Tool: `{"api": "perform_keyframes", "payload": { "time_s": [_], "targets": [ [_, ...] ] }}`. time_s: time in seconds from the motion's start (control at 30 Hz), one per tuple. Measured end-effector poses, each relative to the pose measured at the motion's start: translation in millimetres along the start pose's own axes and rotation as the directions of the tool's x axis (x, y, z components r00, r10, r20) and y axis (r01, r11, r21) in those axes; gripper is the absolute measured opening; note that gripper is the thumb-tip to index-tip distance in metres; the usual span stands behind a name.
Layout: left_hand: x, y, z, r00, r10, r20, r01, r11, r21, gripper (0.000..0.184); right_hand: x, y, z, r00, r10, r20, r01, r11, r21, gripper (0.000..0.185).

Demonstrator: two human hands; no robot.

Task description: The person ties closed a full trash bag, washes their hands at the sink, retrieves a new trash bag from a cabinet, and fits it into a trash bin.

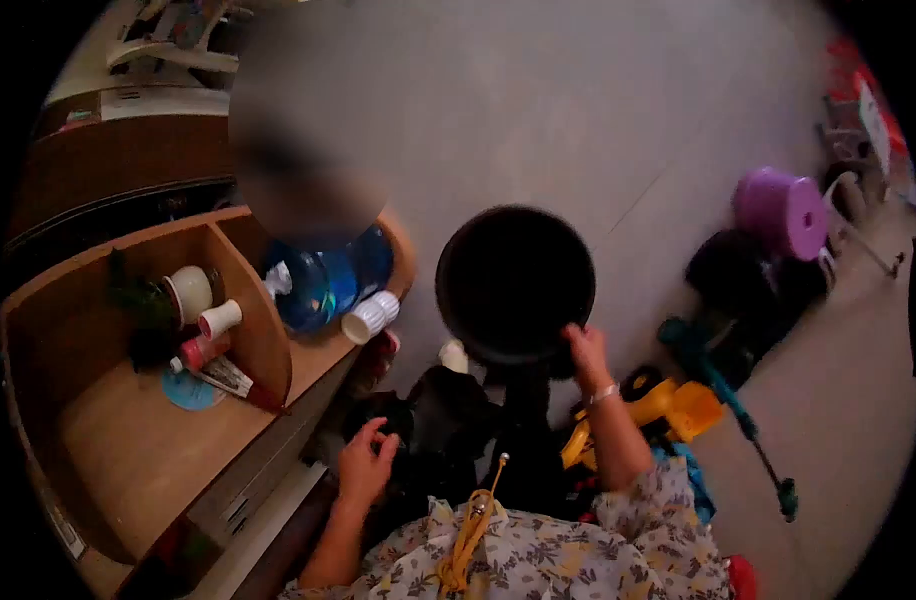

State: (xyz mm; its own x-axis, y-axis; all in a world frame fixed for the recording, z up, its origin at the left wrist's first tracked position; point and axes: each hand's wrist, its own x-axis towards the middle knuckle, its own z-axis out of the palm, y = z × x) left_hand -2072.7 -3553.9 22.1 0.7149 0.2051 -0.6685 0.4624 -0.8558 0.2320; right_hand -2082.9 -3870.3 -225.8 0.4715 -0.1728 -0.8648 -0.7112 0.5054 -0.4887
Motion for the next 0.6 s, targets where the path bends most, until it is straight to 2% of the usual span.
{"api": "perform_keyframes", "payload": {
  "time_s": [0.03, 0.1, 0.13, 0.17, 0.23, 0.27, 0.3, 0.37, 0.4, 0.43, 0.47, 0.5, 0.57, 0.6],
  "targets": [
    [3, 11, -4, 1.000, 0.028, -0.010, -0.028, 0.999, -0.028, 0.035, -27, -15, -6, 1.000, 0.010, 0.017, -0.009, 1.000, -0.025, 0.022],
    [18, 28, -13, 0.992, 0.120, -0.028, -0.123, 0.941, -0.317, 0.037, -65, -35, -19, 0.998, -0.026, 0.054, 0.031, 0.996, -0.085, 0.022],
    [24, 42, -19, 0.996, 0.074, 0.052, -0.042, 0.883, -0.468, 0.043, -83, -58, -15, 0.997, -0.065, 0.048, 0.069, 0.994, -0.090, 0.022],
    [31, 52, -23, 0.994, 0.105, 0.038, -0.073, 0.870, -0.487, 0.043, -104, -83, -12, 0.993, -0.089, 0.083, 0.096, 0.992, -0.086, 0.022],
    [50, 73, -31, 0.985, 0.175, -0.006, -0.164, 0.911, -0.379, 0.045, -125, -132, 2, 0.983, -0.146, 0.115, 0.157, 0.984, -0.090, 0.022],
    [57, 84, -42, 0.980, 0.199, -0.021, -0.191, 0.896, -0.401, 0.045, -130, -155, 9, 0.970, -0.179, 0.165, 0.191, 0.980, -0.062, 0.021],
    [64, 97, -58, 0.979, 0.093, 0.181, 0.032, 0.807, -0.590, 0.049, -135, -179, 14, 0.954, -0.209, 0.216, 0.221, 0.975, -0.031, 0.021],
    [77, 140, -86, 0.919, 0.079, 0.387, 0.244, 0.655, -0.715, 0.053, -128, -218, 16, 0.947, -0.233, 0.223, 0.251, 0.967, -0.052, 0.021],
    [77, 174, -107, 0.927, 0.184, 0.326, 0.033, 0.828, -0.560, 0.057, -127, -245, 18, 0.925, -0.295, 0.239, 0.338, 0.926, -0.169, 0.022],
    [78, 203, -120, 0.914, 0.293, 0.281, -0.186, 0.918, -0.351, 0.060, -125, -274, 21, 0.901, -0.349, 0.258, 0.415, 0.865, -0.282, 0.023],
    [82, 229, -122, 0.889, 0.453, 0.072, -0.395, 0.835, -0.383, 0.057, -124, -306, 21, 0.890, -0.379, 0.252, 0.443, 0.848, -0.290, 0.023],
    [100, 245, -120, 0.877, 0.476, 0.061, -0.418, 0.821, -0.390, 0.057, -133, -341, 26, 0.872, -0.427, 0.239, 0.485, 0.820, -0.305, 0.026],
    [148, 274, -115, 0.899, 0.411, 0.151, -0.267, 0.789, -0.553, 0.044, -142, -388, 32, 0.855, -0.480, 0.195, 0.518, 0.798, -0.309, 0.029],
    [159, 305, -124, 0.913, 0.370, 0.170, -0.190, 0.757, -0.625, 0.032, -144, -409, 29, 0.868, -0.476, 0.146, 0.497, 0.819, -0.286, 0.032]
  ]
}}
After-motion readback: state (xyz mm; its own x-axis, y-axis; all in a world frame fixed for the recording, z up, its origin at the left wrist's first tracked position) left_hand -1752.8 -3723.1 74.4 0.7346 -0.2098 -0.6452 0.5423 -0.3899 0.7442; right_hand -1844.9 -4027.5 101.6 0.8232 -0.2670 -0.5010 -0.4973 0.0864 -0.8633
